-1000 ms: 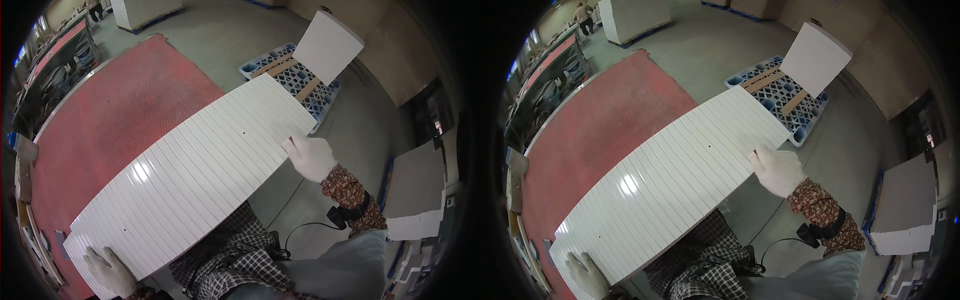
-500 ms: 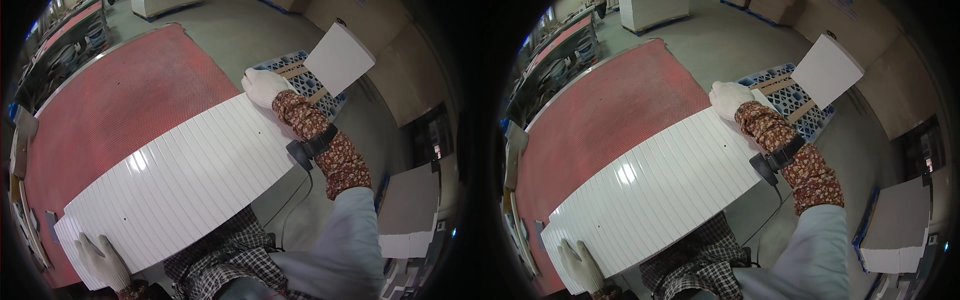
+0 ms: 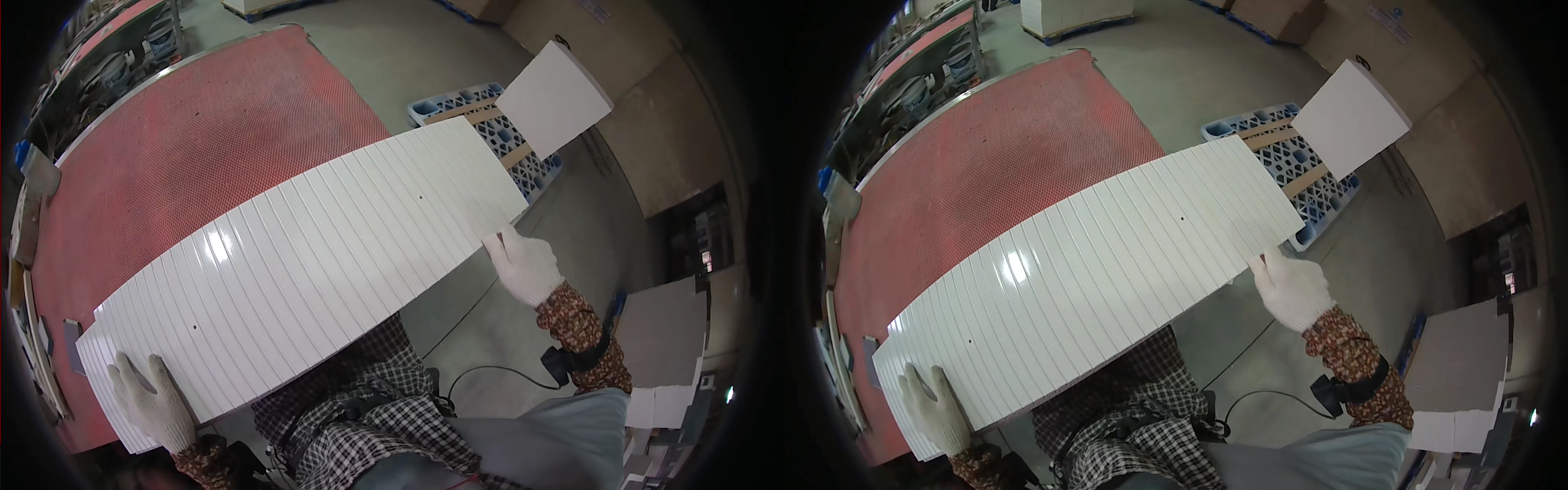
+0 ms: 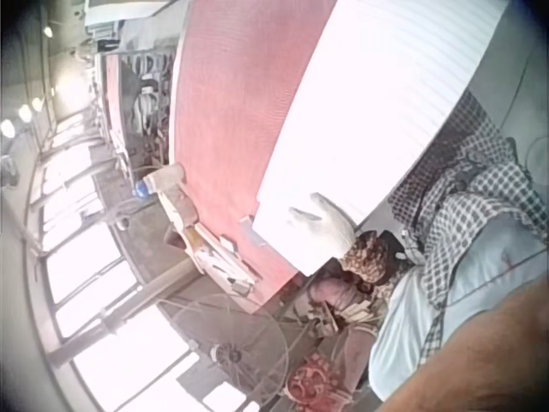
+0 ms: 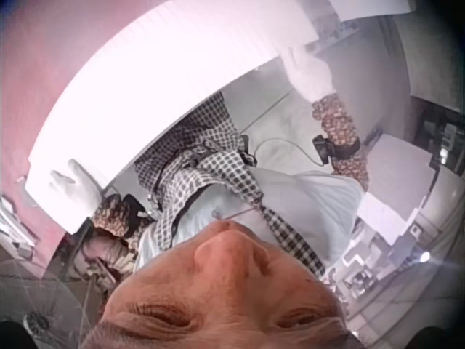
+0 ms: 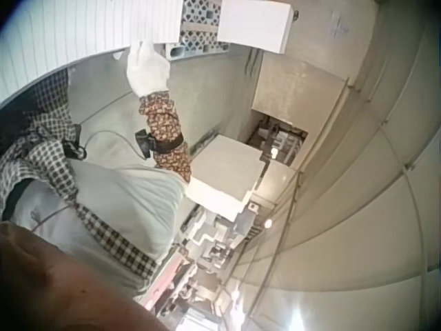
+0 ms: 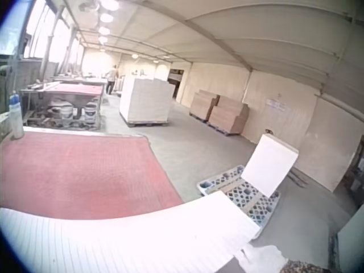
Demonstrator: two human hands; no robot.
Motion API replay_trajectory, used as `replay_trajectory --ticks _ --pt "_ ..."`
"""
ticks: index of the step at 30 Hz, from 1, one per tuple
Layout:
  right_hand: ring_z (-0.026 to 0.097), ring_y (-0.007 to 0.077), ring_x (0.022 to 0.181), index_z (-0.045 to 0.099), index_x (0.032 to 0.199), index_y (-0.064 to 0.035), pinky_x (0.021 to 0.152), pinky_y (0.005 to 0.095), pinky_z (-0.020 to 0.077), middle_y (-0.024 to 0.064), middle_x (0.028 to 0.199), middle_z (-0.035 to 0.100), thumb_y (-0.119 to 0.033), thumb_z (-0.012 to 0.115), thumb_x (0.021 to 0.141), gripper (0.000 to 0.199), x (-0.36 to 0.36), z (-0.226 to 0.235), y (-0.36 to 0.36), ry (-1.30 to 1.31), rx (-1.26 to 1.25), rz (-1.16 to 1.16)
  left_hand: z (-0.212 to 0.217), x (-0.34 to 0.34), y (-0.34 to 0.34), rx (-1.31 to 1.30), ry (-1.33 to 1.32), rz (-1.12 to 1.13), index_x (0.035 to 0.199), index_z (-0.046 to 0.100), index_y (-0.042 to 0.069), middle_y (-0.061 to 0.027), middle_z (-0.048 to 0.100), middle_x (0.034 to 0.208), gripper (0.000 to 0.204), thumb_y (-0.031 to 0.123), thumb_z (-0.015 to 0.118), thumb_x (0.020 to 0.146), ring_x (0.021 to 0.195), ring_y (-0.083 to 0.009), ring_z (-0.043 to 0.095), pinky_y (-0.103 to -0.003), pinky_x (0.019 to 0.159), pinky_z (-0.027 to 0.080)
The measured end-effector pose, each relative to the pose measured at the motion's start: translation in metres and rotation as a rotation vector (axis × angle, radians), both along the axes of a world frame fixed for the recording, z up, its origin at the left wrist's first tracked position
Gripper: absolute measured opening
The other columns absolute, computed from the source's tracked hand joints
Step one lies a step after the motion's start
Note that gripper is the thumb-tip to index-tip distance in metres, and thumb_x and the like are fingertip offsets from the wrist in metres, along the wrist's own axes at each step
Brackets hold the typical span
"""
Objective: The person is using a small sanding block to sand the surface and edges of a white slatted furniture panel on a workshop table.
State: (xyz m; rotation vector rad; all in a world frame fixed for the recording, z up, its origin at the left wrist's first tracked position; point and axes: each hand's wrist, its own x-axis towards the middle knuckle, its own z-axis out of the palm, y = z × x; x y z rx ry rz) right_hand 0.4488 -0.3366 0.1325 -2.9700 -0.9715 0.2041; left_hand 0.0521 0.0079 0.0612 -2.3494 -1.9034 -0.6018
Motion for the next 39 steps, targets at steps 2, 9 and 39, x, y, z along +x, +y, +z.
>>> replay_trajectory --ticks 2,9,39 --pt "0.068 0.0412 0.068 0.058 0.096 -0.0032 0.066 0.0521 0.0532 0.0184 0.070 0.067 -0.034 0.049 0.106 0.034 -0.012 -0.003 -0.017 -0.012 -0.098 0.040 -0.001 0.001 0.000 0.010 -0.016 -0.012 0.147 0.053 0.003 -0.0291 0.047 0.153 0.058 0.032 0.067 0.099 0.141 -0.0439 0.046 -0.050 0.117 0.037" --pt "0.067 0.0412 0.065 0.057 0.094 -0.0038 0.061 0.0512 0.0525 0.0173 0.067 0.066 -0.036 0.053 0.106 0.034 -0.027 -0.005 -0.001 -0.045 0.153 0.002 0.006 0.004 0.000 -0.060 -0.006 -0.020 0.148 0.051 -0.002 -0.0304 0.044 0.155 0.063 0.041 0.061 0.103 0.144 -0.0433 0.043 -0.047 0.119 0.036" --pt "0.067 0.0398 0.064 0.059 0.090 -0.0030 0.059 0.0494 0.0515 0.0183 0.068 0.065 -0.032 0.058 0.104 0.032 -0.014 -0.008 0.011 -0.040 0.153 0.021 -0.005 -0.012 0.009 -0.078 0.041 -0.015 0.151 0.047 -0.001 -0.0261 0.041 0.159 0.059 0.035 0.057 0.106 0.149 -0.0395 0.039 -0.046 0.123 0.031"
